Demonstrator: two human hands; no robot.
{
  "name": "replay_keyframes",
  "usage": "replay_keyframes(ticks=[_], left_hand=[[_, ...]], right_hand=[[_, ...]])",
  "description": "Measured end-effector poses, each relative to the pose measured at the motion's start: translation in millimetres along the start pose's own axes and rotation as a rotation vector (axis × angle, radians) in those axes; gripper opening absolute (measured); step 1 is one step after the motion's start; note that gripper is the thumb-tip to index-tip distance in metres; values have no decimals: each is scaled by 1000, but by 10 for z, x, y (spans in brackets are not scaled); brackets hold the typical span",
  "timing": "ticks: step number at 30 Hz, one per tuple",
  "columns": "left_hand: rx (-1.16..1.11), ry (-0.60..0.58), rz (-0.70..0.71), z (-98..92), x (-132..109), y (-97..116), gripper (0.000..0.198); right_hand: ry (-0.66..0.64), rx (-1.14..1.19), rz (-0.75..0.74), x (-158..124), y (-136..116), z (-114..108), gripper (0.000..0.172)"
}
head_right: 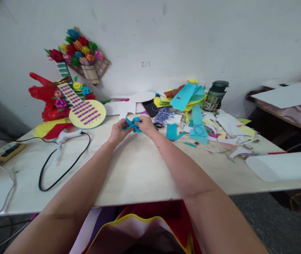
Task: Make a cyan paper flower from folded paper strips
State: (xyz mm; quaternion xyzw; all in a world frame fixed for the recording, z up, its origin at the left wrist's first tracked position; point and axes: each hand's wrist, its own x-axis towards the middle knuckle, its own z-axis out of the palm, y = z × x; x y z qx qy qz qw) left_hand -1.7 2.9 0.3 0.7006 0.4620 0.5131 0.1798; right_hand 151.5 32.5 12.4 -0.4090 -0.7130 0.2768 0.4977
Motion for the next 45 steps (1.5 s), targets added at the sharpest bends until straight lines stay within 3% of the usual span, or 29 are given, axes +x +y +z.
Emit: replay_keyframes(ticks=[13,26,33,39,45], left_hand=[[-40,33,-42,14,-4,-2,30],[-223,-207,-48,-44,-8,15,36],[32,-133,-25,-50,-11,62,27],[200,-111,-19,-36,5,90,24],[231,-108,30,1,7,59,23]], right_hand=[[26,-75,11,-15,-60,-41,21],[-70,-105,54,-43,-7,-28,21],[-81,-122,81,-51,-13,28,17],[-51,-31,236,-60,-51,49,12],[-99,253,491,-81,-111,14,10]])
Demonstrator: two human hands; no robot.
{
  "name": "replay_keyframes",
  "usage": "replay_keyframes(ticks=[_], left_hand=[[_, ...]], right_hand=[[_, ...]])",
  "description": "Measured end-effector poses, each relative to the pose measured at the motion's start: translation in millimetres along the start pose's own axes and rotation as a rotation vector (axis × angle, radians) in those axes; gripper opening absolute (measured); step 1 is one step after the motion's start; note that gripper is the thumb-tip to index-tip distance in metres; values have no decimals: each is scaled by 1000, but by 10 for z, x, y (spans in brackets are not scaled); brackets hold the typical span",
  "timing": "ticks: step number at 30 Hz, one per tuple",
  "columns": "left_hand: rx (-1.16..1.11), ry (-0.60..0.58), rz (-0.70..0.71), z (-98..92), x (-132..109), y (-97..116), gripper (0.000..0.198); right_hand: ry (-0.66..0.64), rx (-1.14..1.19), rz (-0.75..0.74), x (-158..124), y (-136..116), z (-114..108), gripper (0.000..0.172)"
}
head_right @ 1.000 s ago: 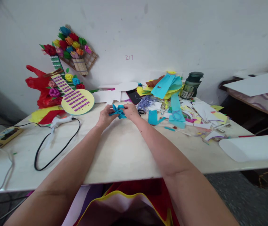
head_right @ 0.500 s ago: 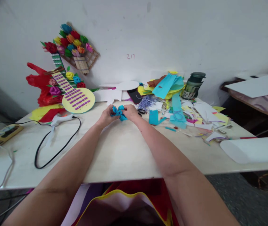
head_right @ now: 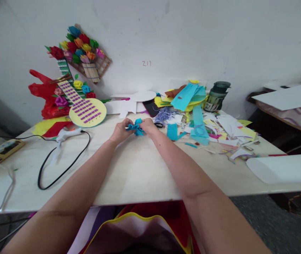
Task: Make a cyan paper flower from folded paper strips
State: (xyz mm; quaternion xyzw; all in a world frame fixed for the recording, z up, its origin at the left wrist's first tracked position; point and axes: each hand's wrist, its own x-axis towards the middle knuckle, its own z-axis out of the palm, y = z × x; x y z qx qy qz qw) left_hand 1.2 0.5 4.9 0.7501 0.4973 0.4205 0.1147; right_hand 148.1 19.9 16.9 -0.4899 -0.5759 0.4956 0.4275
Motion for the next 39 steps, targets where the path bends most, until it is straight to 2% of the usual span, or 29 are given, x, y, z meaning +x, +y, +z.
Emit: replay_keyframes(ticks=[4,7,13,16,19,22,24,27,30,34,39], left_hand=[[-113,-28,-36,5,-9,-7,27],[-240,-71,-65,-3,-18,-11,24],[-582,-135,-94,-33,-55,-11,27],[-676,-160,-137,-55,-69,-1,31],[-697,-173,-186,-70,-74,-8,33],[-706,-161,-217,-71,-72,-30,35],[-718,-155,-226,-69,-69,-39,36],[-730,-172,-221,-71,-66,-32,38],[-725,-193,-199,-78,-64,-14,38],[-699,-200,-172,-83,-63,2,36],[-720,-200,-224,-86,-57,28,33]], right_hand=[[-78,66,58,38,43,-54,8],[-82,42,30,57,66,-71,9],[61,-75,-151,104,87,-59,17],[166,-155,-278,168,116,-77,17],[191,-187,-405,180,106,-113,19],[113,-230,-470,134,60,-144,27],[34,-274,-472,110,44,-149,28],[-42,-362,-462,118,66,-136,19],[-43,-449,-470,147,102,-116,13],[-15,-503,-459,148,96,-103,14],[-6,-439,-458,117,57,-99,17]])
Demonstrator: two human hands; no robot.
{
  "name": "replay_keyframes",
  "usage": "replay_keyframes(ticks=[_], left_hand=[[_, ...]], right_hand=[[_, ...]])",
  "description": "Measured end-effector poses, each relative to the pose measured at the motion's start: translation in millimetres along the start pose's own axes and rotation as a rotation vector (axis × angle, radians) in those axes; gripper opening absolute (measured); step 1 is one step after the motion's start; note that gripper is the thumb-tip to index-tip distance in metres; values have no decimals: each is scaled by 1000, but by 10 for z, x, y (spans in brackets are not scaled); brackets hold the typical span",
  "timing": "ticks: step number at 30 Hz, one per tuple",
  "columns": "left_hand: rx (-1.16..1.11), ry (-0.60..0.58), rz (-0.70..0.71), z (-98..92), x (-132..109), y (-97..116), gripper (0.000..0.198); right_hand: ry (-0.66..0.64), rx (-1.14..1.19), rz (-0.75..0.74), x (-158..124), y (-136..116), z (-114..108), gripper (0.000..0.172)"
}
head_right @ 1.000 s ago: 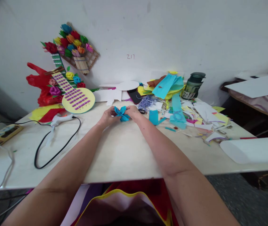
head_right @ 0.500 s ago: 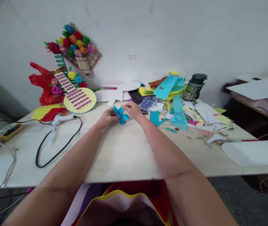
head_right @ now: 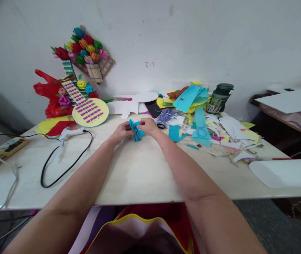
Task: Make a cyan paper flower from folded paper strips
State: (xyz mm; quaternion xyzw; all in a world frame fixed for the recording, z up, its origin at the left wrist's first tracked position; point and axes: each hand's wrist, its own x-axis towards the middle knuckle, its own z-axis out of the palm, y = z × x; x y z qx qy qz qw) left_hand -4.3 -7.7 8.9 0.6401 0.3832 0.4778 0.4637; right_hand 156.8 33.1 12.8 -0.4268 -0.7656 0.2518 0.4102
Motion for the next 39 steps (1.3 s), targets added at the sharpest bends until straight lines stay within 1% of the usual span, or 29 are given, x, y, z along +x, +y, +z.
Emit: replay_keyframes(ticks=[2,4,6,8,10,12,14,17,19,24,28,34,39], left_hand=[[-23,13,-38,2,6,12,32],[-35,35,-63,-3,15,21,30],[-35,55,-63,-14,24,20,27],[-33,60,-56,-28,30,7,25],[-38,52,-58,-39,31,-15,24],[-33,43,-68,-44,29,-37,26],[-4,41,-81,-43,28,-53,27],[46,48,-91,-38,35,-61,26],[55,41,-84,-36,42,-61,25],[52,31,-90,-35,52,-60,25],[40,14,-106,-38,49,-64,24],[69,-17,-148,-64,35,-50,21],[79,-38,-184,-74,16,-27,23]], right_hand=[[11,85,31,-12,-28,-2,21],[11,198,98,-29,-61,-3,22],[1,307,166,-46,-88,-3,22],[-18,358,194,-51,-91,1,21],[-41,327,163,-38,-64,11,18],[-55,239,100,-9,-14,30,13],[-41,140,36,20,37,50,11],[-27,29,-80,40,82,61,21],[-60,-21,-147,34,83,47,24],[-149,-91,-175,-7,32,-22,26],[-194,-101,-245,-30,1,-54,28],[-249,-136,-343,-5,51,-69,18],[-259,-155,-356,15,80,-82,11]])
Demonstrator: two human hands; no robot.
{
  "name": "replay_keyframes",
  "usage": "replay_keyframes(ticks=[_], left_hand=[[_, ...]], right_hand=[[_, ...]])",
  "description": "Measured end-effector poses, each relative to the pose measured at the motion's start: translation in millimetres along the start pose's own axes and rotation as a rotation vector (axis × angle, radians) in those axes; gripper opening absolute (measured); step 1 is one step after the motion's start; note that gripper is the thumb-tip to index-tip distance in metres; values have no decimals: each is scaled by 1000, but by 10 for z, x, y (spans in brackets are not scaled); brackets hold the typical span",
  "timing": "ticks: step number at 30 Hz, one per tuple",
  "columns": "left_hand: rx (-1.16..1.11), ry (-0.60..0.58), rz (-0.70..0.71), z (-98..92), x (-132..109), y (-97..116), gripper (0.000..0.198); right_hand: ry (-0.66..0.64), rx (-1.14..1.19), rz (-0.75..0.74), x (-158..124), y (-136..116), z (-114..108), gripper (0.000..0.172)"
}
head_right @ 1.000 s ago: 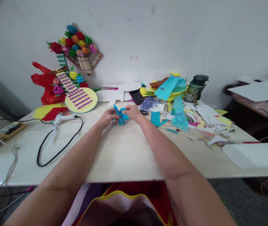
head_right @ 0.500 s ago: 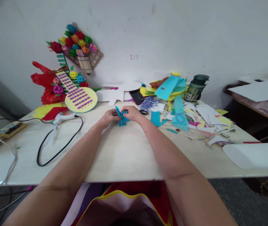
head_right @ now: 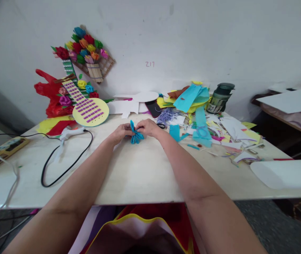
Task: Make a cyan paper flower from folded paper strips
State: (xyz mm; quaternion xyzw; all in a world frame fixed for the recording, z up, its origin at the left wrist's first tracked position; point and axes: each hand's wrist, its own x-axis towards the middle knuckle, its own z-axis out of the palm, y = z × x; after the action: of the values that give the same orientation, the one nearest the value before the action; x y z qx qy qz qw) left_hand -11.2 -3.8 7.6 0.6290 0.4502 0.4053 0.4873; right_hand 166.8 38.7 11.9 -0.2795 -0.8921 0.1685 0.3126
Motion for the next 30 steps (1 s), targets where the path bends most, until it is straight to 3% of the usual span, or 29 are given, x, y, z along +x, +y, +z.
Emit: replay_keyframes(ticks=[9,22,30], left_hand=[[-16,-64,-29,18,-20,21,27],[-37,-62,0,-5,-19,5,31],[-55,-84,13,8,-11,-16,34]], right_hand=[[33,49,184,-11,-108,20,10],[-91,412,537,-28,-230,-67,20],[-60,420,592,-33,-246,-58,10]])
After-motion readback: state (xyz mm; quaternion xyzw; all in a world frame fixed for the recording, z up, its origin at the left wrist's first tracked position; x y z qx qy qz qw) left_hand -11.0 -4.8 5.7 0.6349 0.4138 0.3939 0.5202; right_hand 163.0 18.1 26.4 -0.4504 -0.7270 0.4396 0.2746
